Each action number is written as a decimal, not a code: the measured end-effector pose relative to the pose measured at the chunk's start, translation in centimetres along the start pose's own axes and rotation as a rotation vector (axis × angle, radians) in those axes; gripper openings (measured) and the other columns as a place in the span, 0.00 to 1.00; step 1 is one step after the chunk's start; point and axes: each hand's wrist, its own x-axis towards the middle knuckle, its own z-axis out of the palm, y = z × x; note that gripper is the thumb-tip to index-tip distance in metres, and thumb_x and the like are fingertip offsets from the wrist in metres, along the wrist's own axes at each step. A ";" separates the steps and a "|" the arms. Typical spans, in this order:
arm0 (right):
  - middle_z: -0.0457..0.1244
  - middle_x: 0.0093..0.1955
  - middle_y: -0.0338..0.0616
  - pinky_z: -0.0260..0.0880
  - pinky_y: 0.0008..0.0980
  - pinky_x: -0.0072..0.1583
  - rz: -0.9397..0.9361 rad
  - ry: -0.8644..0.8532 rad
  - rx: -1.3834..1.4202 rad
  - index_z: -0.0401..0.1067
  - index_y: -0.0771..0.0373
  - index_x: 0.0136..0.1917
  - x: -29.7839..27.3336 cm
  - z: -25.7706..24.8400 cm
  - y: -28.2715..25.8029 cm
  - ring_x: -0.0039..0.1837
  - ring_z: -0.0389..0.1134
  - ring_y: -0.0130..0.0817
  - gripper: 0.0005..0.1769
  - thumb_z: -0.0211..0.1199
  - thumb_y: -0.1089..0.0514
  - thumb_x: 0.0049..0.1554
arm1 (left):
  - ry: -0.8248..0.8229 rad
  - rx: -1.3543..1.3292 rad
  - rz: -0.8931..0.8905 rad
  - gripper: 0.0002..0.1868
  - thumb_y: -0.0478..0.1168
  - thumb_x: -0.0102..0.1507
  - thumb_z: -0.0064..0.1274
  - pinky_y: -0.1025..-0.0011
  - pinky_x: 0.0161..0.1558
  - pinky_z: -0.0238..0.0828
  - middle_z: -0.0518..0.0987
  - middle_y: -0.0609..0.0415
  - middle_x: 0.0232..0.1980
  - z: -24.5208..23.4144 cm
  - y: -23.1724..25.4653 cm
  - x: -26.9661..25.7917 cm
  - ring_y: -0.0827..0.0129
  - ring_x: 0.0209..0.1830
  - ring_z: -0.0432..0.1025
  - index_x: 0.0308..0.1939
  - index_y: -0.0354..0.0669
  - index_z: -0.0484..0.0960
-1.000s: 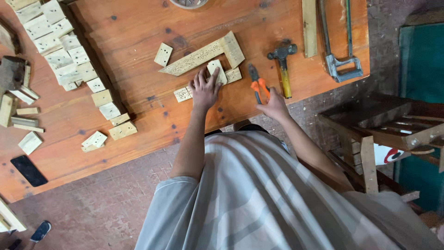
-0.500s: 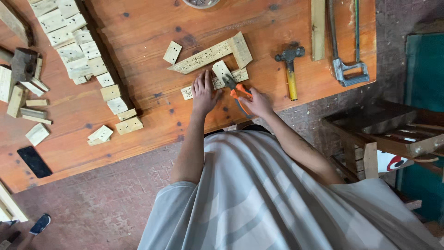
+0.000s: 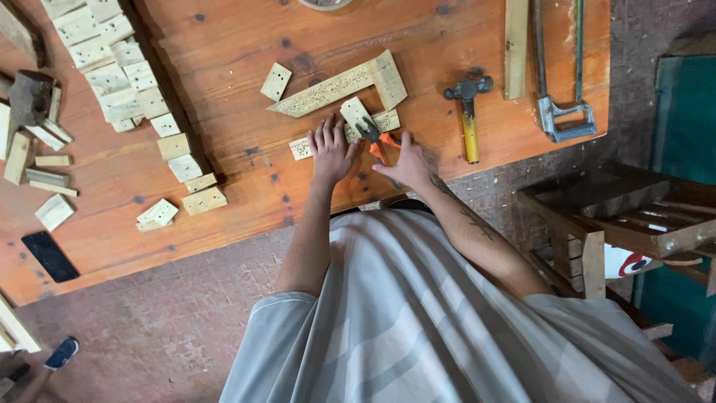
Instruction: The person handles wooden blocks on a workbench and uses pliers to remove metal fasteners from the wood. They turn the blocks over to use the tool on different sides and set the items back down on the table.
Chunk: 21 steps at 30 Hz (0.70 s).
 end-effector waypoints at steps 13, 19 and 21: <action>0.70 0.54 0.62 0.70 0.56 0.56 0.100 -0.101 -0.118 0.67 0.59 0.53 -2.9 -7.3 -1.0 0.59 0.71 0.61 0.46 0.67 0.19 0.40 | -0.105 -0.400 -0.263 0.18 0.63 0.66 0.51 0.37 0.72 0.29 0.55 0.62 0.72 0.9 -1.0 4.4 0.49 0.78 0.40 0.51 0.61 0.75; 0.71 0.49 0.59 0.72 0.53 0.55 0.038 -0.092 -0.306 0.69 0.58 0.52 -1.9 -7.0 -0.3 0.55 0.74 0.58 0.45 0.65 0.18 0.41 | -0.047 -0.337 -0.287 0.15 0.60 0.68 0.50 0.34 0.71 0.33 0.56 0.60 0.70 1.0 -0.1 4.6 0.47 0.77 0.42 0.44 0.58 0.72; 0.72 0.48 0.57 0.72 0.53 0.55 0.038 -0.093 -0.345 0.69 0.58 0.53 -2.1 -7.5 -1.1 0.55 0.74 0.56 0.44 0.64 0.20 0.43 | -0.062 -0.381 -0.301 0.15 0.60 0.68 0.50 0.36 0.71 0.31 0.57 0.58 0.70 -0.3 0.7 4.3 0.46 0.77 0.41 0.43 0.56 0.72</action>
